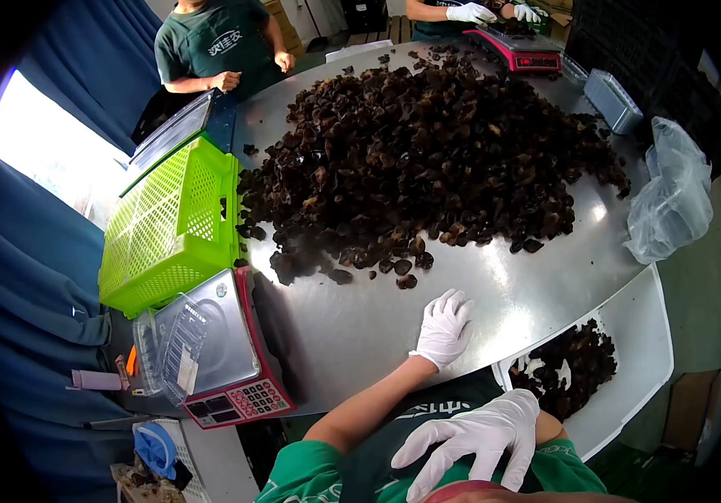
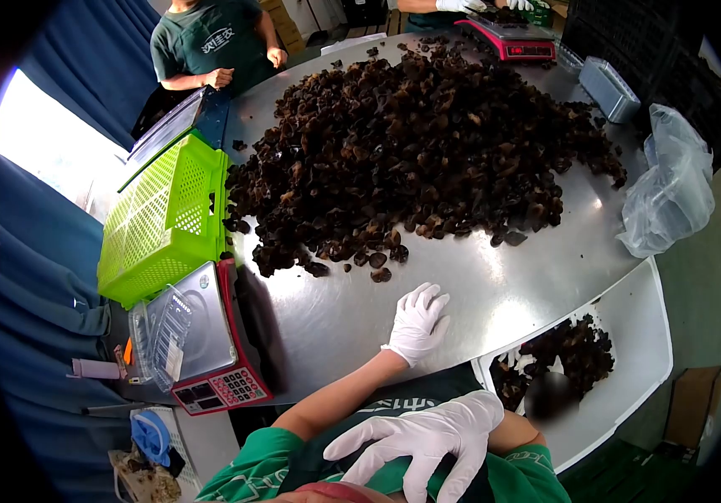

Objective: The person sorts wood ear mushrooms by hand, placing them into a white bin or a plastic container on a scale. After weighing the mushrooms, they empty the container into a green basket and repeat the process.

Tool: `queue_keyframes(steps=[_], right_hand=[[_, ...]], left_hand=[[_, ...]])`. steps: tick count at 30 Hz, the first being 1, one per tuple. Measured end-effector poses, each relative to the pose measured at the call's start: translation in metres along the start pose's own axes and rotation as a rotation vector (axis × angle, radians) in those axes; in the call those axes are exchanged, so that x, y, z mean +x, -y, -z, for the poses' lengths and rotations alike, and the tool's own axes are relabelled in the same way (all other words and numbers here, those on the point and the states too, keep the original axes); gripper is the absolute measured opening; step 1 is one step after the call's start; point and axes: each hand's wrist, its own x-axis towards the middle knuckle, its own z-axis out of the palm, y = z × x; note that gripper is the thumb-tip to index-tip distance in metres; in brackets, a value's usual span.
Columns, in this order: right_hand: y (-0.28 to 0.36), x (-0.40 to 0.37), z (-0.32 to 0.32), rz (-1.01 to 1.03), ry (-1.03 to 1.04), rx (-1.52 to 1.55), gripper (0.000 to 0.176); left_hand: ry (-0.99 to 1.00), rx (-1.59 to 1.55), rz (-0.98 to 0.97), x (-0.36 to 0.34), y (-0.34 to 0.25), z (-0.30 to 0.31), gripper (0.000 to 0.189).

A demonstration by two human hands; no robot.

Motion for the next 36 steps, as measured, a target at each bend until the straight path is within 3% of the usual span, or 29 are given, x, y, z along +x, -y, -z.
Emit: queue_keyframes(steps=[2, 4, 6, 11, 14, 17, 18, 20, 24, 27, 29, 30, 32, 33, 34, 35, 36], right_hand=[[0.001, -0.007, 0.001, -0.053, 0.023, 0.032, 0.038], [-0.005, -0.001, 0.006, 0.146, 0.068, 0.044, 0.045], [-0.02, 0.026, 0.021, 0.596, 0.133, 0.033, 0.058], [-0.035, 0.027, 0.038, 0.807, 0.253, -0.22, 0.049], [-0.054, 0.031, 0.016, 0.907, 0.101, -0.157, 0.042], [-0.034, 0.027, 0.029, 0.679, 0.206, -0.136, 0.04], [-0.022, 0.019, 0.02, 0.49, 0.149, -0.086, 0.04], [-0.026, 0.013, 0.009, 0.467, 0.048, -0.069, 0.042], [-0.053, 0.033, 0.002, 0.908, -0.081, -0.057, 0.048], [-0.042, 0.034, 0.032, 0.89, 0.132, -0.151, 0.049], [-0.045, 0.033, 0.033, 0.904, 0.148, -0.173, 0.047], [-0.055, 0.036, 0.018, 0.957, 0.052, -0.13, 0.045], [-0.054, 0.04, 0.022, 0.967, 0.132, -0.145, 0.042], [-0.043, 0.043, 0.047, 0.92, 0.305, -0.202, 0.041], [-0.036, 0.037, 0.049, 0.783, 0.335, -0.192, 0.041], [-0.03, 0.031, 0.051, 0.645, 0.357, -0.182, 0.041], [-0.024, 0.013, 0.037, 0.424, 0.236, -0.107, 0.041]], left_hand=[[0.003, -0.001, 0.001, 0.0, 0.0, 0.0, 0.045], [0.002, 0.001, 0.003, -0.001, 0.0, -0.001, 0.045], [0.002, 0.003, 0.005, -0.001, 0.0, -0.001, 0.045], [0.0, 0.011, 0.014, -0.001, -0.001, -0.002, 0.045], [0.0, 0.0, 0.002, 0.0, -0.001, 0.0, 0.045], [-0.006, -0.004, -0.002, -0.001, -0.001, 0.0, 0.043], [-0.009, -0.009, -0.004, 0.0, -0.001, 0.0, 0.042], [-0.01, -0.01, -0.004, 0.001, -0.002, 0.001, 0.042], [-0.002, 0.001, 0.002, 0.0, -0.002, 0.001, 0.045], [-0.01, 0.002, -0.002, 0.0, -0.001, 0.0, 0.045], [-0.008, -0.001, -0.005, 0.001, -0.001, 0.001, 0.045], [-0.006, -0.002, -0.004, 0.001, -0.002, 0.002, 0.045], [-0.003, -0.006, 0.001, 0.002, -0.002, 0.003, 0.046], [-0.002, -0.01, 0.005, 0.002, -0.003, 0.003, 0.046], [-0.001, -0.008, 0.006, 0.001, -0.003, 0.002, 0.046], [-0.002, -0.006, 0.004, 0.001, -0.002, 0.002, 0.046], [-0.004, -0.003, 0.001, 0.001, -0.002, 0.001, 0.046]])
